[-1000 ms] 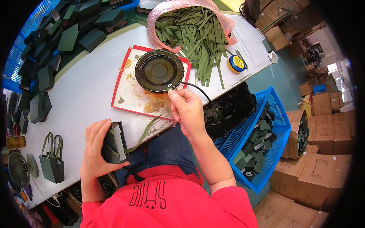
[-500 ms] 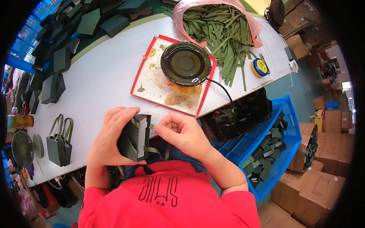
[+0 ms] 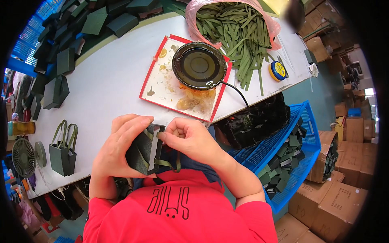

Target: The person attaches green fabric straps to small green boxes using a hot glue gun. They repeatedly pick up a box, apply glue to the strap attachment points, and press the strap into place. Completed boxes are placed into a large wicker basket.

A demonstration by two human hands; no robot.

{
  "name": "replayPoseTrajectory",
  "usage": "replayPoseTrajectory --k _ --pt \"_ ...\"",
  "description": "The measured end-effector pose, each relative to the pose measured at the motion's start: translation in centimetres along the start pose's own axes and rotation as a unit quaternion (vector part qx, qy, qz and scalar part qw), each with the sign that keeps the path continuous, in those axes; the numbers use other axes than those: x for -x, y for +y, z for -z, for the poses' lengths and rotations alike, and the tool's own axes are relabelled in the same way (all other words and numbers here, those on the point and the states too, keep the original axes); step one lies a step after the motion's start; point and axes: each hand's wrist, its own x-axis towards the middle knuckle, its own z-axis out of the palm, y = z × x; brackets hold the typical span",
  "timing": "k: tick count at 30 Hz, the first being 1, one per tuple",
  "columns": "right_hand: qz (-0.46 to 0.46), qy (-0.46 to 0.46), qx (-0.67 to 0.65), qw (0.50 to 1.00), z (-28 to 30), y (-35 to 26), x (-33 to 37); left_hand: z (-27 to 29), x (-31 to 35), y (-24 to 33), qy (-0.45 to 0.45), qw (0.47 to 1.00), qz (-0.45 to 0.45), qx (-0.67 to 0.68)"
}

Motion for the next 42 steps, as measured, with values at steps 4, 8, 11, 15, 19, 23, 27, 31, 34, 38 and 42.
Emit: replayPoseTrajectory --k 4,8,11,15,19,23,27,31,34,38,42 --pt "-0.013 -0.018 0.068 0.997 0.2 -0.2 -0.2 0.3 -0.1 0.1 -0.026 0.999 -0.015 -0.035" --pt "-0.002 -0.048 0.102 0.994 0.8 0.7 -0.8 0.4 -0.4 0.3 -0.052 0.996 -0.028 -0.065" --pt "0.014 -0.05 0.086 0.995 0.9 1.4 -1.2 0.3 -0.5 0.1 -0.064 0.993 -0.034 -0.089" --pt "-0.003 -0.042 0.032 0.999 0.5 0.4 -1.0 0.1 0.0 -0.4 -0.027 0.997 -0.018 -0.074" --pt "-0.037 -0.013 0.015 0.999 2.2 0.2 -0.3 0.2 0.2 -0.5 -0.015 0.999 0.007 -0.042" --pt "0.129 0.076 0.077 0.986 0.8 2.1 -0.5 0.2 0.2 -0.5 -0.022 0.999 0.007 -0.047" --pt "0.065 0.062 0.093 0.992 -0.6 1.3 -0.3 0.2 -0.1 -0.4 -0.036 0.997 -0.017 -0.072" --pt "0.046 0.05 0.135 0.989 -0.6 1.9 -0.7 0.1 -0.3 0.2 -0.059 0.993 -0.032 -0.099" --pt "0.033 0.034 0.103 0.993 -0.3 2.1 -0.8 -0.3 -0.2 -0.1 -0.051 0.992 -0.039 -0.106" --pt "0.053 0.021 -0.047 0.997 0.9 1.2 -0.1 -0.3 0.2 -0.4 -0.007 0.998 0.018 -0.061" --pt "0.231 0.185 -0.142 0.945 3.2 2.9 0.5 0.5 0.9 -1.1 0.013 0.991 0.068 -0.116"
